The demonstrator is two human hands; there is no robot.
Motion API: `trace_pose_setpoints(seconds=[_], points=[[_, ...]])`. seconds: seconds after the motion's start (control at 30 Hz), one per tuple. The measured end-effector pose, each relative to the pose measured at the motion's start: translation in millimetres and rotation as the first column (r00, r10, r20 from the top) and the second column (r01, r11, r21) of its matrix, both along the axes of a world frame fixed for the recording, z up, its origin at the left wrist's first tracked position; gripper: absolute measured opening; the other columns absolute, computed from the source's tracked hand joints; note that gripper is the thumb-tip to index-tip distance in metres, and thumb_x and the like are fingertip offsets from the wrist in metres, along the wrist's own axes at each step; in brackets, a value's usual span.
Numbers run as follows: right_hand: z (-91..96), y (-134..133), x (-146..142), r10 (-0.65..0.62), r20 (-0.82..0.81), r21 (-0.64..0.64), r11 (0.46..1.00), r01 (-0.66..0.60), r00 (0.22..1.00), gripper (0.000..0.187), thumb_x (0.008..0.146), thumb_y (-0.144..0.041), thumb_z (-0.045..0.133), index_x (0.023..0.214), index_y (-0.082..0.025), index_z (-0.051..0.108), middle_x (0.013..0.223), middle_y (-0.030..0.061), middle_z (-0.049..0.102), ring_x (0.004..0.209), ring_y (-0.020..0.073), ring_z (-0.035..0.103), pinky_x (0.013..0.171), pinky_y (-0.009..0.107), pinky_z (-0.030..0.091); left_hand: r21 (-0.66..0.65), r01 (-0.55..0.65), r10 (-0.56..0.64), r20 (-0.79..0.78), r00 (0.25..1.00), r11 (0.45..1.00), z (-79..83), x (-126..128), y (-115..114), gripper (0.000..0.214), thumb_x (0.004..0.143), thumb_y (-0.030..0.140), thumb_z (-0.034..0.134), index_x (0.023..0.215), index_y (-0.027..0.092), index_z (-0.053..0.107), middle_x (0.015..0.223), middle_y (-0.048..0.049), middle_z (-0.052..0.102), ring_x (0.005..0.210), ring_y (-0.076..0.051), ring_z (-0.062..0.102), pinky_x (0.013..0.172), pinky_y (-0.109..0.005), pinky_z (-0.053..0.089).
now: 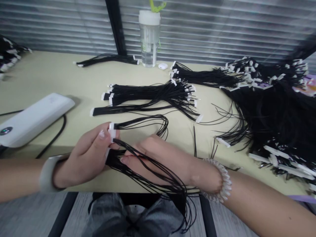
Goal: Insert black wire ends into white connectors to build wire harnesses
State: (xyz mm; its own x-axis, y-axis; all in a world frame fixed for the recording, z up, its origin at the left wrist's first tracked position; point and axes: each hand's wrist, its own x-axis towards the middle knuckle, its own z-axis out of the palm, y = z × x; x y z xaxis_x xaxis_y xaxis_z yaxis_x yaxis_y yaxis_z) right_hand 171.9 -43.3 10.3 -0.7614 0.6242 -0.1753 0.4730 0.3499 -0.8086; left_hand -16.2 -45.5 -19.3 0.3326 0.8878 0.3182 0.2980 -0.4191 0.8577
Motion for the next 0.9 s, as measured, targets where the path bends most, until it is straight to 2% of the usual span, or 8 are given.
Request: trace_pose_setpoints(seconds=[0.1,0.17,0.27,0.43,0.53,0.67,0.77,0.9], points=[[-4.8,-0.6,-0.4,0.004,0.035,0.008,1.000,-0.005,0.999,0.040,0.093,-0.043,0.031,0.065,-0.016,0.035,0.058,-0.0042,0.031,0.052,0.0044,0.027,0.044,0.020,0.021,0.045,0.042,-0.041,-0.026,0.999,0.998,1.3,-1.0,-1.0,0.032,0.097,0.031,0.027,0.071,0.018,0.041,0.062,0.0028,0.043,0.054,-0.009,0.036,0.052,-0.023,0.035],[-7.2,-1.6,-0.9,0.004,0.047,0.082,0.997,-0.008,0.999,0.039,0.093,-0.042,0.031,0.065,-0.015,0.037,0.057,-0.0045,0.034,0.051,0.0040,0.028,0.045,0.019,0.022,0.053,0.044,-0.042,-0.042,0.998,0.998,2.6,-1.1,-1.4,0.032,0.097,0.030,0.026,0.072,0.018,0.042,0.062,0.0028,0.043,0.055,-0.009,0.037,0.051,-0.023,0.034],[-8.8,-3.2,-2.1,0.011,0.007,0.235,0.972,-0.012,1.000,0.030,0.092,-0.030,0.036,0.066,-0.015,0.041,0.057,-0.0048,0.037,0.051,0.0036,0.030,0.048,0.019,0.025,0.020,0.028,-0.027,-0.058,0.998,0.999,4.2,-0.2,-1.1,0.032,0.096,0.030,0.026,0.071,0.019,0.041,0.062,0.0026,0.043,0.055,-0.010,0.036,0.051,-0.023,0.033],[-11.0,-3.1,-3.2,-0.046,-0.036,0.512,0.857,0.058,0.998,0.022,0.088,-0.023,0.038,0.071,-0.014,0.050,0.064,-0.0004,0.049,0.058,0.0069,0.042,0.058,0.022,0.034,-0.053,-0.012,0.010,-0.032,0.999,0.998,3.6,2.7,1.6,0.034,0.096,0.033,0.028,0.067,0.018,0.040,0.062,0.0021,0.041,0.054,-0.010,0.034,0.051,-0.023,0.034],[-10.3,-0.9,-1.3,-0.060,-0.055,0.586,0.806,0.081,0.997,0.021,0.086,-0.021,0.041,0.070,-0.013,0.051,0.066,0.0015,0.051,0.063,0.0088,0.046,0.061,0.022,0.037,-0.074,-0.049,0.049,0.000,0.999,0.996,1.4,4.2,2.9,0.034,0.095,0.036,0.029,0.069,0.018,0.042,0.063,0.0019,0.042,0.057,-0.010,0.037,0.052,-0.022,0.036],[0.1,8.4,8.9,-0.053,0.060,0.671,0.742,-0.001,0.997,0.018,0.082,-0.019,0.048,0.066,-0.013,0.055,0.066,0.0019,0.051,0.063,0.0095,0.045,0.060,0.022,0.036,-0.133,-0.089,0.089,-0.006,0.996,0.987,-0.9,5.2,3.5,0.036,0.094,0.041,0.031,0.070,0.019,0.045,0.065,0.0007,0.045,0.059,-0.012,0.042,0.055,-0.023,0.040],[12.5,20.4,23.9,-0.166,0.103,0.745,0.666,0.035,0.981,0.017,0.079,-0.017,0.052,0.066,-0.015,0.061,0.066,0.0019,0.053,0.060,0.0086,0.045,0.056,0.022,0.034,-0.182,-0.099,0.107,0.034,0.994,0.978,-2.0,6.2,4.5,0.035,0.093,0.043,0.032,0.071,0.019,0.046,0.067,0.0003,0.048,0.061,-0.012,0.046,0.058,-0.023,0.043],[26.8,35.4,47.9,-0.440,-0.061,0.792,0.525,0.312,0.896,0.013,0.072,-0.014,0.058,0.061,-0.016,0.064,0.049,-0.0021,0.047,0.047,0.0051,0.037,0.050,0.021,0.031,-0.198,-0.129,0.144,0.064,0.987,0.972,-4.1,6.8,6.2,0.037,0.092,0.045,0.034,0.072,0.018,0.049,0.070,-0.0010,0.051,0.062,-0.011,0.050,0.055,-0.021,0.044]])
